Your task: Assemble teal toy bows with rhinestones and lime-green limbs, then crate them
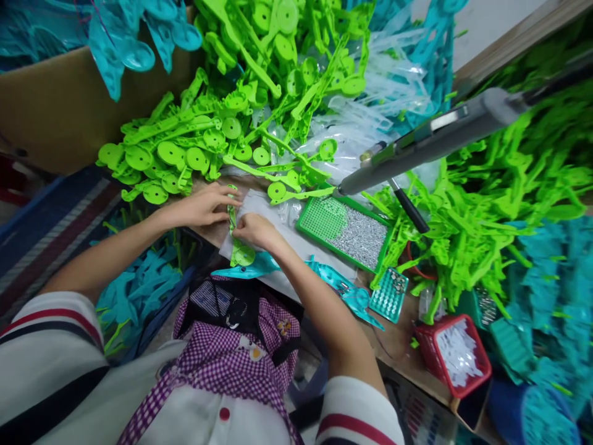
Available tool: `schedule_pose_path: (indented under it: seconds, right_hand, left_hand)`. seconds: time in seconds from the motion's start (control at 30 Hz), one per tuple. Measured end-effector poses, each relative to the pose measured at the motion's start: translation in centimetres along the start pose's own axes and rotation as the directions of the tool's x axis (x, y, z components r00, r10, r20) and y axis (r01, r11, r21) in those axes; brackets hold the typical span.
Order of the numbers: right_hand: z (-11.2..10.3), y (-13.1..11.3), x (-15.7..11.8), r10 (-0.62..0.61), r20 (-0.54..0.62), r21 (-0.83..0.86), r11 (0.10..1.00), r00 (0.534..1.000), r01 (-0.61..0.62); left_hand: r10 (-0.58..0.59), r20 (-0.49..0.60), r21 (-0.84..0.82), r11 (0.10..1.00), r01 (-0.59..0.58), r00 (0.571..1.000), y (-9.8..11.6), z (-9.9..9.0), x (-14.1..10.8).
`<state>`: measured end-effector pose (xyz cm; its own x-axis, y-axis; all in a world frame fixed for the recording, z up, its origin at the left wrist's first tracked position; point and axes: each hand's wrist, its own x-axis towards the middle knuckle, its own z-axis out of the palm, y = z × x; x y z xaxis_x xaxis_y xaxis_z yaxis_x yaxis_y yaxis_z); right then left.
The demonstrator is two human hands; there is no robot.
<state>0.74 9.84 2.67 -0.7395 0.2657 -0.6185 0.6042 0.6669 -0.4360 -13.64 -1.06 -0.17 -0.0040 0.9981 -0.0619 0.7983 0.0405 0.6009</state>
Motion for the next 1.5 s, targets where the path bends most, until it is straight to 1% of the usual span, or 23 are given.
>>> schedule_pose_path:
  seconds: [0.07,0.13,0.23,0.33,0.4,0.43,0.5,0.53,0.6,0.7,0.8,0.9,1.0,1.13,1.23,1.37,1.43,1.5]
  right_hand:
    - [0.2,0.4,-0.2,-0.034,-0.002,0.028,0.999,0.999,0.034]
    - [0.6,1.1,-0.3,-0.044,-0.039,0.076,0.996,0.998,0.047]
    - [1.5,2.4,-0.4,0.006,-0.151,0.18,0.983,0.988,0.021]
    - [2.0,2.9,-0.9,0.022,-0.19,0.216,0.976,0.982,0.02]
    - [2.4,2.5,-1.8,-0.001,-0.21,0.158,0.987,0.978,0.035]
    - [2.6,2.2,-2.4,-0.022,-0.229,0.1,0.994,0.973,0.046]
    - [3.3,1.4,-3.8,-0.086,-0.251,-0.073,0.995,0.964,0.07]
    - [3.8,1.0,-4.5,-0.124,-0.24,-0.174,0.981,0.963,0.083]
    - [4.8,0.7,-5.7,-0.197,-0.179,-0.354,0.927,0.964,0.124]
    - [5.5,1.0,-6.8,-0.287,-0.093,-0.498,0.843,0.953,0.205]
    - [5.2,1.9,-7.2,-0.321,-0.074,-0.531,0.814,0.944,0.235]
    - [4.8,3.0,-7.5,-0.312,-0.095,-0.498,0.837,0.945,0.226]
    - [4.8,4.1,-7.7,-0.31,-0.106,-0.474,0.851,0.945,0.226]
    - [5.1,5.2,-8.3,-0.314,-0.076,-0.521,0.821,0.946,0.231]
    - [5.2,5.2,-8.6,-0.335,-0.048,-0.584,0.774,0.941,0.246]
    - [5.3,5.2,-8.8,-0.38,-0.026,-0.631,0.723,0.925,0.28]
    - [5.5,5.3,-9.0,-0.391,-0.027,-0.618,0.73,0.92,0.292]
    - [5.7,5.5,-9.3,-0.375,-0.051,-0.591,0.758,0.926,0.275]
  left_hand:
    - [0.026,-0.012,-0.047,0.999,-0.027,1.0,0.7,0.7,-0.9]
    - [0.016,-0.003,-0.098,0.995,-0.017,1.0,1.1,1.5,-1.3]
    - [-0.009,-0.005,-0.132,0.991,0.009,1.0,0.9,2.3,-1.0]
    - [-0.022,0.002,-0.123,0.992,0.022,1.0,0.6,2.5,-0.5]
    - [-0.035,0.014,-0.109,0.993,0.036,0.999,0.5,2.3,-0.1]
    - [-0.037,0.021,-0.103,0.994,0.039,0.999,0.5,2.2,0.0]
    - [-0.028,0.04,-0.095,0.995,0.032,0.999,0.5,2.0,0.2]
    - [-0.021,0.051,-0.095,0.995,0.025,0.998,0.5,1.9,0.3]
    - [-0.016,0.066,-0.097,0.995,0.022,0.998,0.7,1.8,0.4]
    - [-0.053,0.06,-0.082,0.995,0.057,0.997,1.0,1.6,0.4]
    - [-0.088,0.076,-0.039,0.995,0.091,0.993,1.6,1.5,0.3]
    - [-0.13,0.105,0.003,0.991,0.13,0.986,2.1,1.4,0.2]
    - [-0.159,0.11,0.026,0.987,0.157,0.981,2.4,1.3,0.1]
    - [-0.164,0.129,0.023,0.986,0.163,0.978,2.4,1.3,0.1]
    - [-0.164,0.14,0.033,0.986,0.161,0.976,2.1,1.3,0.1]
    - [-0.134,0.164,0.038,0.991,0.129,0.977,2.0,1.3,0.0]
    - [-0.115,0.169,0.034,0.993,0.111,0.979,2.1,1.3,-0.1]
    - [-0.102,0.171,0.034,0.995,0.098,0.98,2.4,1.3,-0.2]
